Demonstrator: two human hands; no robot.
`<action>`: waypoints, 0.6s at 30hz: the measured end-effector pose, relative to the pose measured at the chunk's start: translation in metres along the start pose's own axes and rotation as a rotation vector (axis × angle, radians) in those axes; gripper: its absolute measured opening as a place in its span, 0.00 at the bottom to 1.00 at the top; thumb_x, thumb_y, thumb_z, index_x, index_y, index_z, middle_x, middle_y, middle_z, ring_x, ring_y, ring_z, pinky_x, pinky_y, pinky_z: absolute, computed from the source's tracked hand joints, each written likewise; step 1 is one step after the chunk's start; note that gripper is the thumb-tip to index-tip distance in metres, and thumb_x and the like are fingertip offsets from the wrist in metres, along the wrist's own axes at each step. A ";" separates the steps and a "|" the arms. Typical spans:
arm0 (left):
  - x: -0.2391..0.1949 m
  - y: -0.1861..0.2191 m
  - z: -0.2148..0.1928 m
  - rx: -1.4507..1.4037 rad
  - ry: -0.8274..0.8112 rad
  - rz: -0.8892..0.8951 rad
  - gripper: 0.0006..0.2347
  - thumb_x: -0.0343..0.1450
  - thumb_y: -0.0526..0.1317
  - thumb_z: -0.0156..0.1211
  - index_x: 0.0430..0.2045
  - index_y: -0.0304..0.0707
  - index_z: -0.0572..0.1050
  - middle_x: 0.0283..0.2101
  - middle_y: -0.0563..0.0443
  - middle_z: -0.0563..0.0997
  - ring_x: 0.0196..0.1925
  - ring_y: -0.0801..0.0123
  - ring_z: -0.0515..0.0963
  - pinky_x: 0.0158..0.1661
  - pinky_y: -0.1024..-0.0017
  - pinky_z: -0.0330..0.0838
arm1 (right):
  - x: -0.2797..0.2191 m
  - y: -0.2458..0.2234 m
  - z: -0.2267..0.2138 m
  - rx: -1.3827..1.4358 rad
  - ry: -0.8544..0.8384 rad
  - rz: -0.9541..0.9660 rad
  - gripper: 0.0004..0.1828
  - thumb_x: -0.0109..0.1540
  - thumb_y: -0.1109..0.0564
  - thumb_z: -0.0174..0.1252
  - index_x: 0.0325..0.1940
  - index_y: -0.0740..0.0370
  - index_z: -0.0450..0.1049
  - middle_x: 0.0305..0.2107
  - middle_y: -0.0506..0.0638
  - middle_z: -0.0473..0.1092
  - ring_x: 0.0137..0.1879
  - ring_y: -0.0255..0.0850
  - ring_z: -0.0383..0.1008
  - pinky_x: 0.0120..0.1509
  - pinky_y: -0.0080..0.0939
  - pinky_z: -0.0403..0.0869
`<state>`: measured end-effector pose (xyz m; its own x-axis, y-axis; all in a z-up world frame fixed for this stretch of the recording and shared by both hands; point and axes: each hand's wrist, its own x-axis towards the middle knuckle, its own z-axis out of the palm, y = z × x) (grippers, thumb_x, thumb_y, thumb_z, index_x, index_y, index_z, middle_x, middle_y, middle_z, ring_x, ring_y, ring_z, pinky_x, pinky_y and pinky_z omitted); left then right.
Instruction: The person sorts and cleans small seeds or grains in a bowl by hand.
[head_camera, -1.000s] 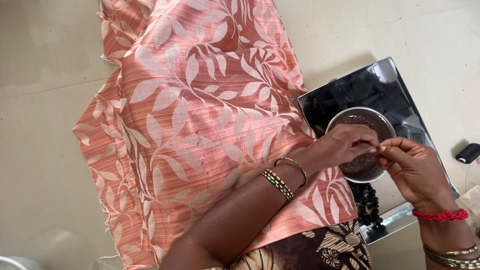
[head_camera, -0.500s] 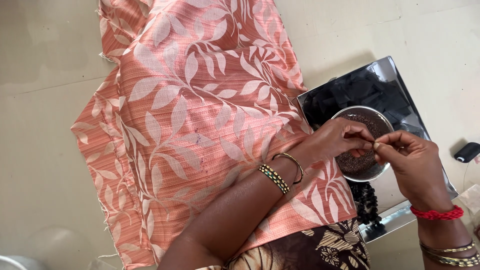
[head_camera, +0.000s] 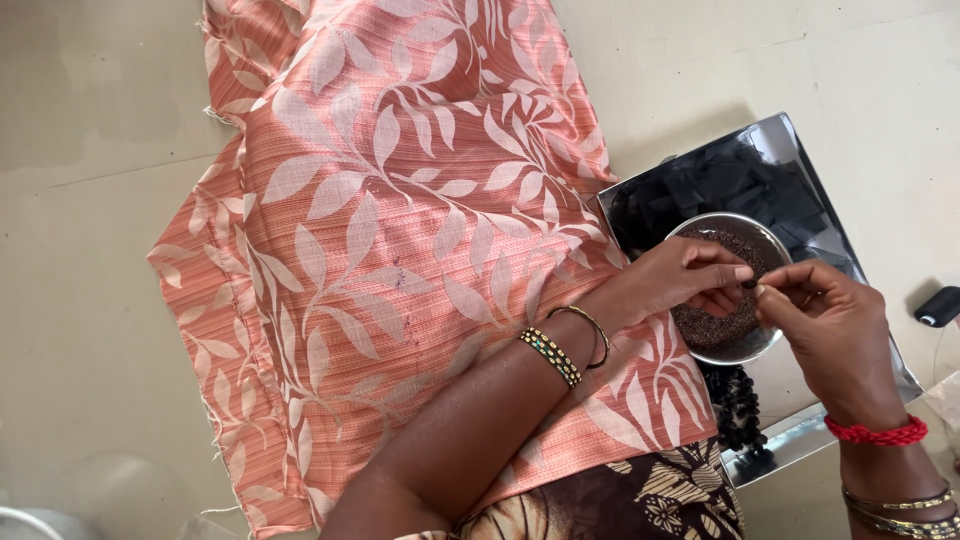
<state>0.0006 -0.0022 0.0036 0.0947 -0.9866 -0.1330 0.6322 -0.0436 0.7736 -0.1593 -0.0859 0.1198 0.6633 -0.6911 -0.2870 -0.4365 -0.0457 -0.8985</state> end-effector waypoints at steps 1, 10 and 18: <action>-0.001 0.001 0.000 0.000 0.002 -0.001 0.12 0.76 0.40 0.62 0.42 0.26 0.81 0.34 0.45 0.84 0.36 0.67 0.85 0.40 0.70 0.83 | -0.002 -0.005 0.003 0.001 -0.002 0.000 0.05 0.67 0.65 0.61 0.46 0.70 0.77 0.33 0.53 0.74 0.37 0.34 0.73 0.41 0.31 0.72; 0.007 -0.029 -0.016 0.143 -0.123 0.127 0.09 0.75 0.37 0.64 0.40 0.26 0.82 0.34 0.47 0.84 0.35 0.70 0.83 0.39 0.73 0.81 | 0.002 0.016 0.002 -0.291 -0.007 -0.115 0.08 0.65 0.61 0.63 0.46 0.68 0.77 0.33 0.50 0.77 0.39 0.32 0.76 0.43 0.31 0.74; -0.005 -0.001 0.001 0.618 -0.015 0.330 0.08 0.68 0.29 0.64 0.40 0.31 0.81 0.32 0.53 0.86 0.36 0.76 0.86 0.39 0.76 0.80 | 0.005 0.026 -0.008 -0.005 0.010 0.112 0.08 0.64 0.65 0.62 0.46 0.73 0.77 0.30 0.53 0.74 0.34 0.35 0.73 0.40 0.31 0.70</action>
<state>-0.0017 0.0029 0.0044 0.1933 -0.9656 0.1741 0.0191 0.1811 0.9833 -0.1720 -0.0968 0.0977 0.6044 -0.6990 -0.3822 -0.5103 0.0287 -0.8595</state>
